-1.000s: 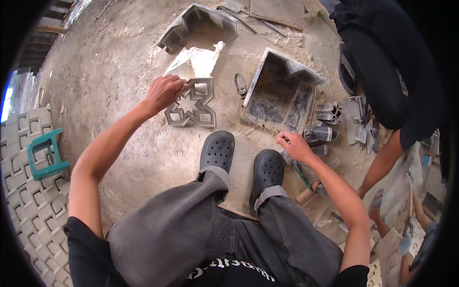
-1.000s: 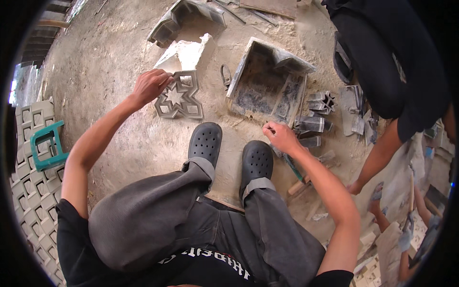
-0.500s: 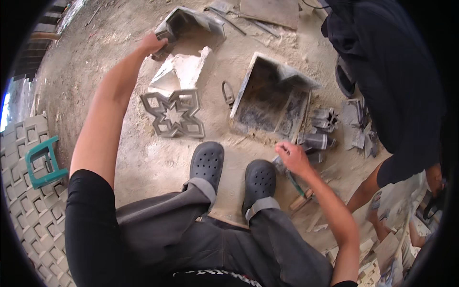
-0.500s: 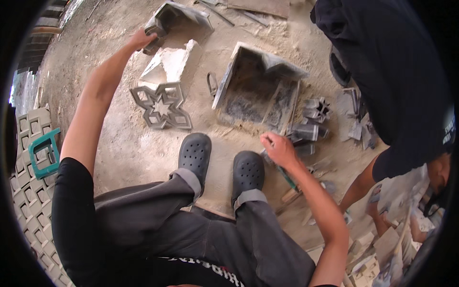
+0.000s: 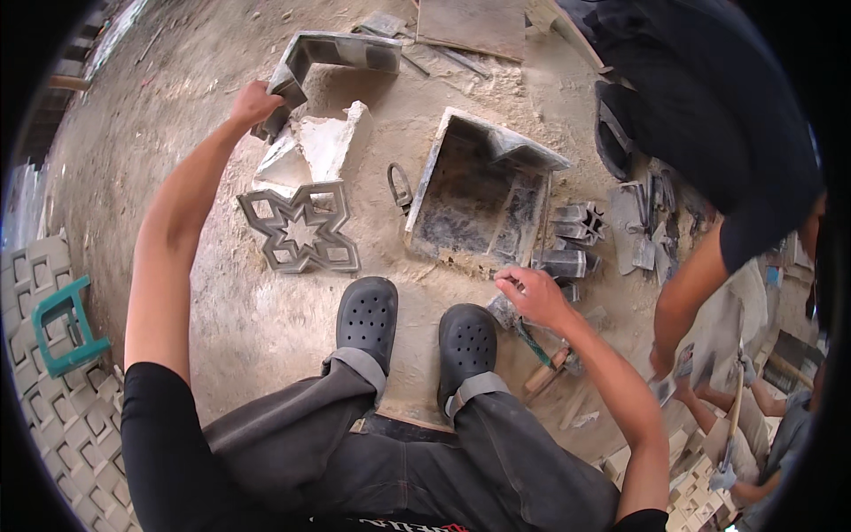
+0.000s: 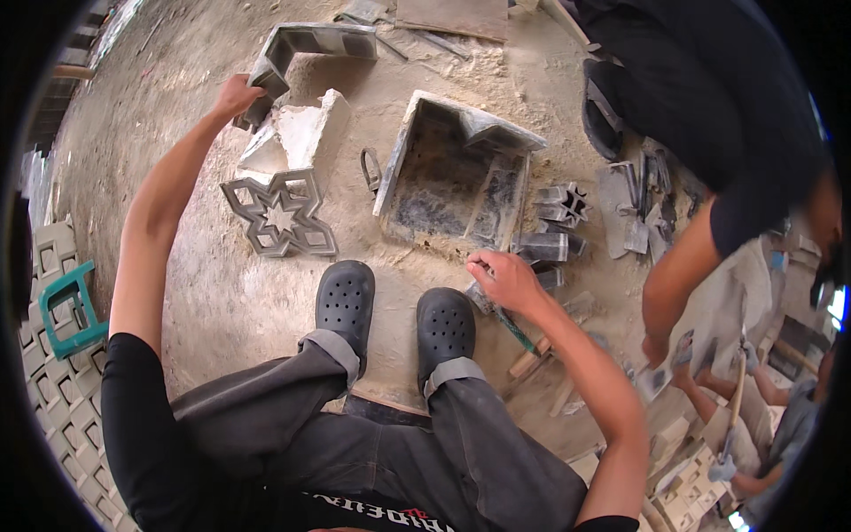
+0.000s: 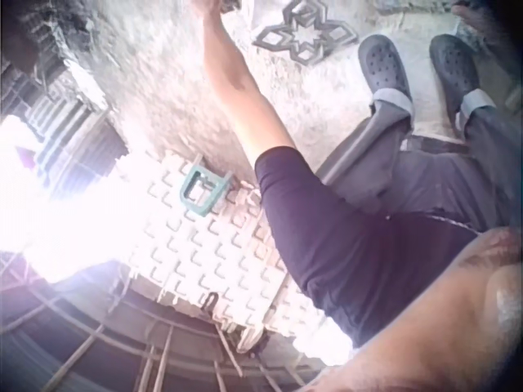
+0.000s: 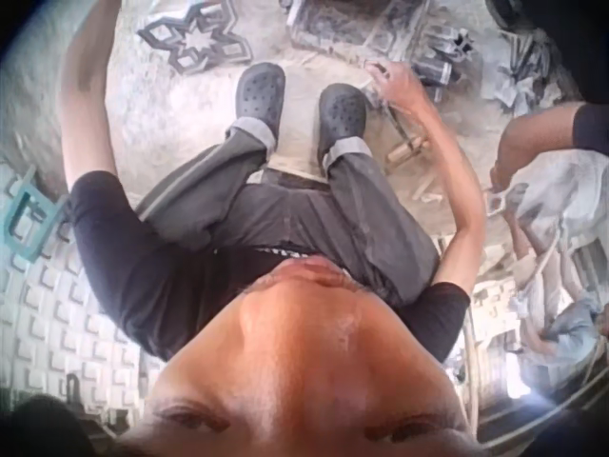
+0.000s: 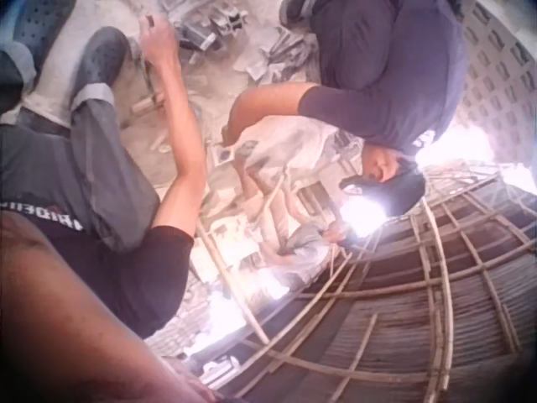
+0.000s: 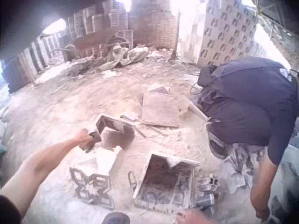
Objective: The person removes a decorative cement vent block from a metal mold, cleans the mold with a brush, and then reassembles the metal mold pieces for the next block.
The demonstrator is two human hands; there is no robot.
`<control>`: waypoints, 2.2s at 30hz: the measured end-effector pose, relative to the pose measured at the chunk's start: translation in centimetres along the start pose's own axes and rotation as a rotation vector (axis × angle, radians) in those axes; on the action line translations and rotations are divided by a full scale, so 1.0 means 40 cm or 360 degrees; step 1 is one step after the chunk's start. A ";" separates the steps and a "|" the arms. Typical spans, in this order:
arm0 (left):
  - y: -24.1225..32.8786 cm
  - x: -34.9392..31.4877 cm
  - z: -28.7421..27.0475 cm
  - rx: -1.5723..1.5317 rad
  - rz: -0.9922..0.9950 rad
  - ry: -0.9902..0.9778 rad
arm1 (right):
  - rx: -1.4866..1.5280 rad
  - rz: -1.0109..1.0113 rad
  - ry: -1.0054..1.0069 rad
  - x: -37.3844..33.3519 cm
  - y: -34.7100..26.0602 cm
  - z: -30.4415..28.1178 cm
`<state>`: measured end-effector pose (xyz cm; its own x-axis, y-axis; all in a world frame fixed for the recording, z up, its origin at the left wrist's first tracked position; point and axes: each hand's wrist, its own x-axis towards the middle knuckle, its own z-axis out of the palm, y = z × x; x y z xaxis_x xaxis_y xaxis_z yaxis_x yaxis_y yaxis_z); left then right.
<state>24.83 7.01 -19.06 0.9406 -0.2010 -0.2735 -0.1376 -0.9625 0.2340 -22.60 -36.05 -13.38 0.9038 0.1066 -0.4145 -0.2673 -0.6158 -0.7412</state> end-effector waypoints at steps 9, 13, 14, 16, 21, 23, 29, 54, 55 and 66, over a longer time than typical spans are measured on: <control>0.325 -0.127 -0.402 0.0184 0.0193 -0.0029 | -0.0148 -0.0033 0.0379 -0.024 -0.107 -0.191; 0.367 -0.330 -0.625 0.0481 0.0567 0.0244 | -0.0011 -0.0078 0.0763 -0.043 -0.203 -0.266; 0.416 -0.406 -0.659 0.0489 0.0564 0.0259 | 0.0080 -0.0056 0.0847 -0.054 -0.231 -0.289; 0.526 -0.537 -0.681 0.0461 0.1108 0.0553 | 0.0129 -0.0184 0.0918 -0.067 -0.269 -0.330; 0.614 -0.678 -0.677 0.0703 0.1800 0.0584 | 0.0623 -0.0296 0.0730 -0.053 -0.410 -0.359; 0.655 -0.696 -0.623 0.0753 0.2061 0.0569 | 0.0375 -0.0448 0.0706 -0.053 -0.420 -0.318; 0.836 -0.768 -0.442 0.1189 0.2334 -0.0140 | -0.0678 -0.0626 0.0665 -0.105 -0.415 -0.192; 0.727 -0.619 -0.188 0.0169 0.1444 -0.0078 | 0.0806 0.0710 0.0924 -0.059 -0.009 0.014; 0.657 -0.613 -0.157 -0.0008 0.1257 -0.0192 | 0.0822 0.0694 0.0912 -0.041 0.002 0.035; 0.423 -0.742 0.089 -0.0403 0.0963 -0.0821 | 0.0323 0.0860 0.0581 0.045 0.041 0.003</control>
<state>-6.54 -3.95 -10.31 0.4584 -0.7877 -0.4117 -0.4415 -0.6038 0.6637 -21.47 -36.77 -15.42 0.6713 -0.4667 -0.5758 -0.7378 -0.3461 -0.5796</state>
